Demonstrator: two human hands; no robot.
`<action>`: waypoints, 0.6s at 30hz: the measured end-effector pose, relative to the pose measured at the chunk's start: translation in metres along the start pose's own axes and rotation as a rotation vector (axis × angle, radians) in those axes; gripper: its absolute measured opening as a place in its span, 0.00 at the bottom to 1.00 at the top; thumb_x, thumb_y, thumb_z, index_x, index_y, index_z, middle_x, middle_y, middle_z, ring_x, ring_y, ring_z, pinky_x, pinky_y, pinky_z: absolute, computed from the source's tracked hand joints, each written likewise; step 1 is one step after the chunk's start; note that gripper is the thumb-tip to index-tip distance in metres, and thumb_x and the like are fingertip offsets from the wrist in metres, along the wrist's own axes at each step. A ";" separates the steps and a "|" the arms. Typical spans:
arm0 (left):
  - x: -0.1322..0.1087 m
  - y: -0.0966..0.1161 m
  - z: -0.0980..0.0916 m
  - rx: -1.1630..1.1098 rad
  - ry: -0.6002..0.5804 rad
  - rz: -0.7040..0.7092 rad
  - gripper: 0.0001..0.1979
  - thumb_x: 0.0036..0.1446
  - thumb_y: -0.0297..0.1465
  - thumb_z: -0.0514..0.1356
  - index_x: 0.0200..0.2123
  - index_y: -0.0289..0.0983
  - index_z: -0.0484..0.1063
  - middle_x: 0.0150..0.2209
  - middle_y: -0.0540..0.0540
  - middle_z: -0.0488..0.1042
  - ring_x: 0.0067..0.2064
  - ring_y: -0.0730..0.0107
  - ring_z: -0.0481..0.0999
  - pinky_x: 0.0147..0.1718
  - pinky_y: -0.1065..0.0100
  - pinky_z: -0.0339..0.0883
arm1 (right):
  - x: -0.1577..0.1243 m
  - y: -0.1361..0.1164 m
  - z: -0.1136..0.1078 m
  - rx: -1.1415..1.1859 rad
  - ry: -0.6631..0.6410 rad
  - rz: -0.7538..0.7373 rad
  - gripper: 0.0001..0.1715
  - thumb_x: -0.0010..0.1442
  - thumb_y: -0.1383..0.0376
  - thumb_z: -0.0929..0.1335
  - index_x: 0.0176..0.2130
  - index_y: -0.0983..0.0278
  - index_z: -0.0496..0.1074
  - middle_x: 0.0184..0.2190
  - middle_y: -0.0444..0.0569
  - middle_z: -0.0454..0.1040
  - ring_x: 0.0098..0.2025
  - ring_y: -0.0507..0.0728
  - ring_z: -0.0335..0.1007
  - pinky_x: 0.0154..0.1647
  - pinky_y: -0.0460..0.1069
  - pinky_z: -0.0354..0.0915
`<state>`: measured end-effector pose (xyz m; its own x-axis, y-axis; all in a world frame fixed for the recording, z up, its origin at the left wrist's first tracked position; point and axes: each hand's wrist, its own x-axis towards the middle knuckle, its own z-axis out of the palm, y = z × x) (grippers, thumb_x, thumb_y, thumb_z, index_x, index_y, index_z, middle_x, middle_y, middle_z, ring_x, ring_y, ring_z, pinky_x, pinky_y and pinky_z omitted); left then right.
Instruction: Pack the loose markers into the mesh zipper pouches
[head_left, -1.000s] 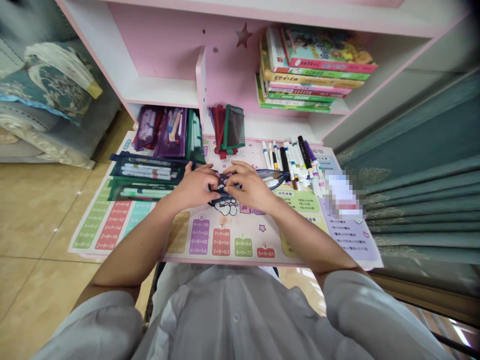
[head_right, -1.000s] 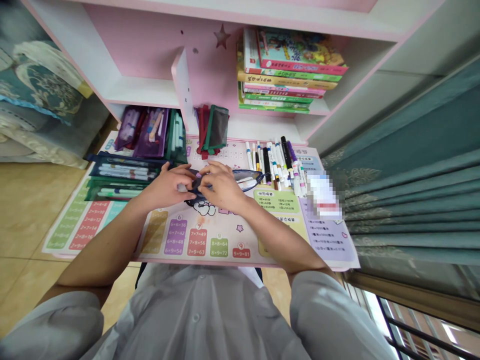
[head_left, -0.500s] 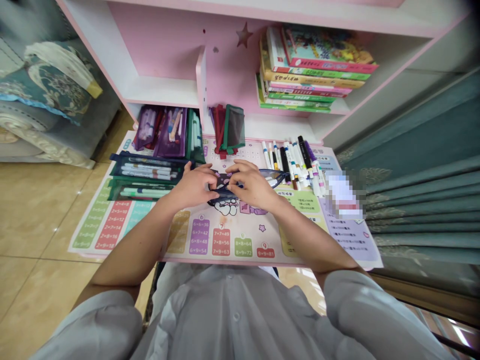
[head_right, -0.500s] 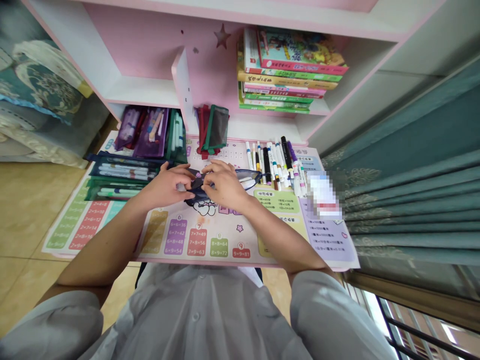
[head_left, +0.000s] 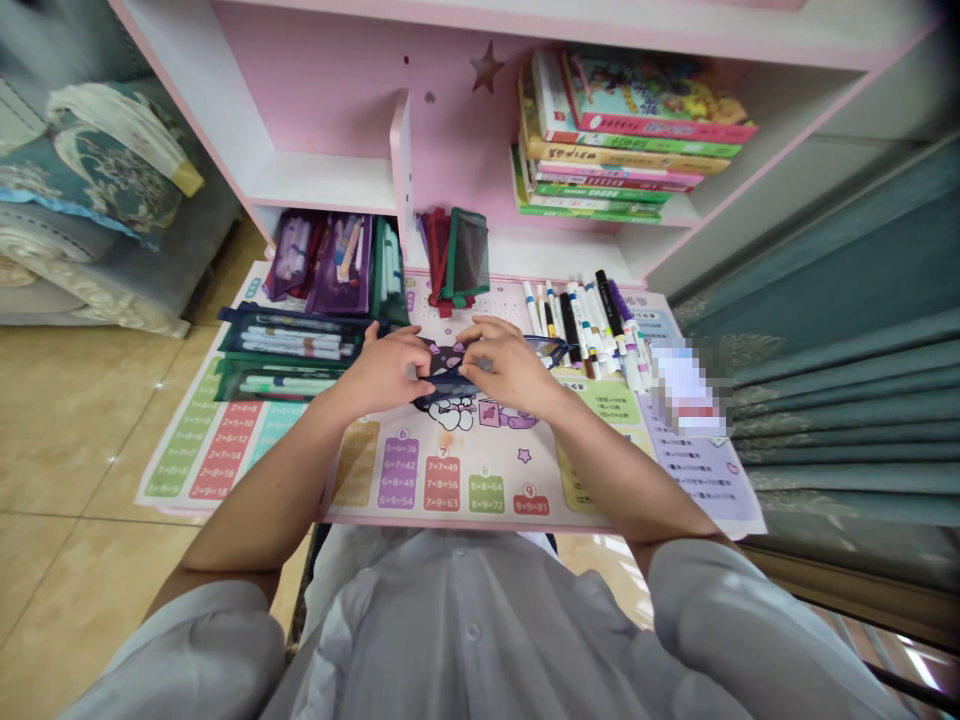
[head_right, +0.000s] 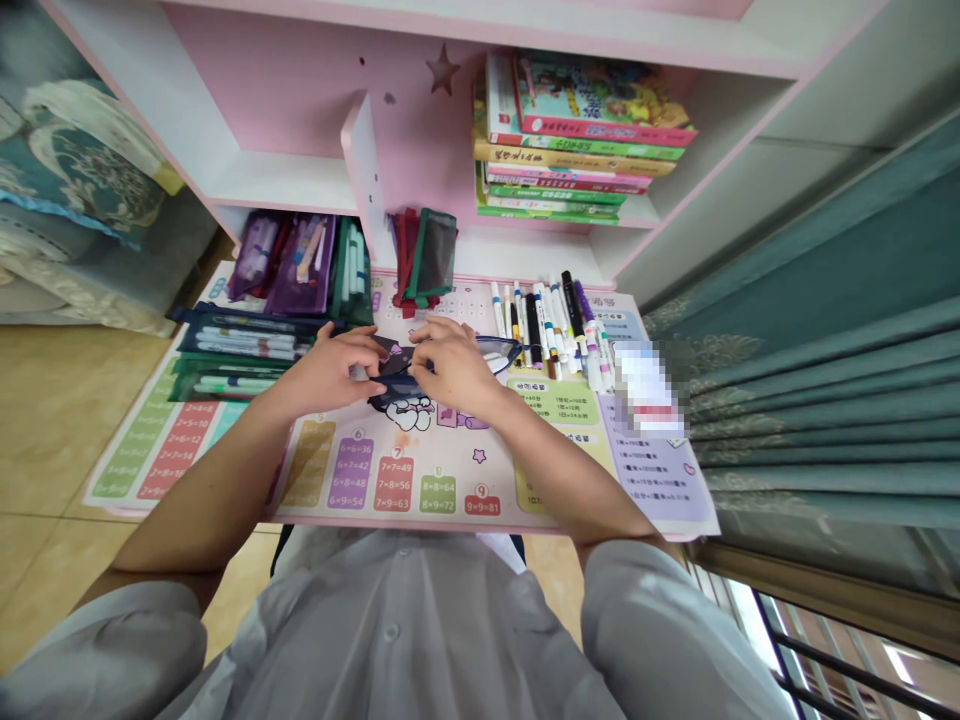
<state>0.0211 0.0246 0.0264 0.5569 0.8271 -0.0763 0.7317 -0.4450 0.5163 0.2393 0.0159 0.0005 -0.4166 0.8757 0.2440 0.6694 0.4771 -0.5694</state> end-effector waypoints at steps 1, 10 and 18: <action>0.000 0.000 0.000 0.000 0.000 0.001 0.11 0.49 0.29 0.69 0.23 0.37 0.68 0.46 0.47 0.81 0.67 0.44 0.63 0.63 0.27 0.37 | 0.000 0.000 0.000 -0.001 -0.001 0.003 0.10 0.58 0.66 0.69 0.25 0.60 0.73 0.49 0.47 0.77 0.65 0.70 0.62 0.65 0.71 0.57; -0.001 -0.003 0.000 0.000 0.006 0.017 0.11 0.49 0.29 0.68 0.23 0.36 0.68 0.45 0.47 0.80 0.67 0.43 0.64 0.63 0.26 0.35 | 0.000 0.003 -0.004 -0.008 -0.003 0.014 0.10 0.57 0.66 0.69 0.25 0.60 0.73 0.48 0.48 0.77 0.64 0.69 0.63 0.64 0.71 0.57; -0.001 -0.003 -0.002 0.006 -0.006 0.009 0.12 0.50 0.28 0.68 0.22 0.36 0.67 0.44 0.47 0.80 0.67 0.42 0.63 0.63 0.27 0.35 | 0.001 0.002 -0.007 -0.017 -0.019 0.050 0.10 0.57 0.66 0.68 0.24 0.61 0.73 0.49 0.50 0.78 0.63 0.69 0.63 0.63 0.71 0.56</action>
<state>0.0177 0.0261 0.0263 0.5658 0.8210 -0.0763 0.7290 -0.4548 0.5116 0.2443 0.0181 0.0055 -0.3940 0.8971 0.2001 0.7003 0.4340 -0.5668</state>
